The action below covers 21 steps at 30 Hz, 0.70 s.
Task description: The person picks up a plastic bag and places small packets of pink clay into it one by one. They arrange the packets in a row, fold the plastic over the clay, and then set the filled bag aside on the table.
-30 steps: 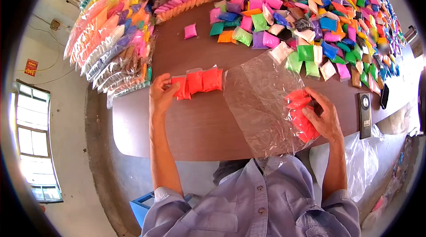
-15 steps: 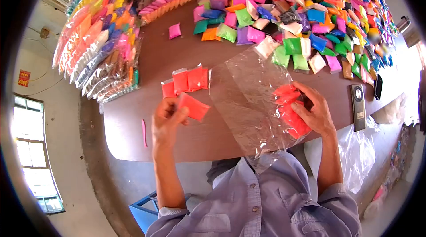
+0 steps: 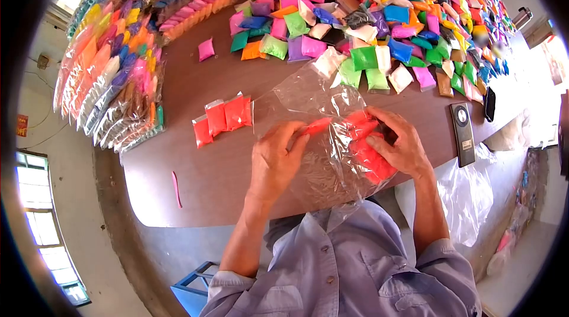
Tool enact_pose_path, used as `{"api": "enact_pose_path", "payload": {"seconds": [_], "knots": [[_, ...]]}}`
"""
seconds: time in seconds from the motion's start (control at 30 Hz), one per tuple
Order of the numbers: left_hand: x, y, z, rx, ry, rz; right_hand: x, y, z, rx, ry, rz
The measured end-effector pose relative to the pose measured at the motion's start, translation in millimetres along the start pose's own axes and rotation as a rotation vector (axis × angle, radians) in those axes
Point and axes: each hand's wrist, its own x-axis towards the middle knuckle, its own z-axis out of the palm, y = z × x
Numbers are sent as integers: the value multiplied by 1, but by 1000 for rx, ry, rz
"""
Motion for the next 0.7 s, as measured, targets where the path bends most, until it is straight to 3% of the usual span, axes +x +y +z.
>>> {"api": "enact_pose_path", "payload": {"seconds": [0.1,0.33,0.5,0.6,0.7], "knots": [[3,14,14,-185,-20,-155,1,2,-2,-20,-26,-14],[14,6,37,-319,-36,-172,11,-6,-5,64,-7,-6],[21,1,46,-182,18,10,21,-5,0,46,-31,-41],[25,5,51,-327,-60,-123,21,-3,1,41,-29,-62],[24,-11,73,-384,-53,-78,21,1,2,35,-14,-84]]}}
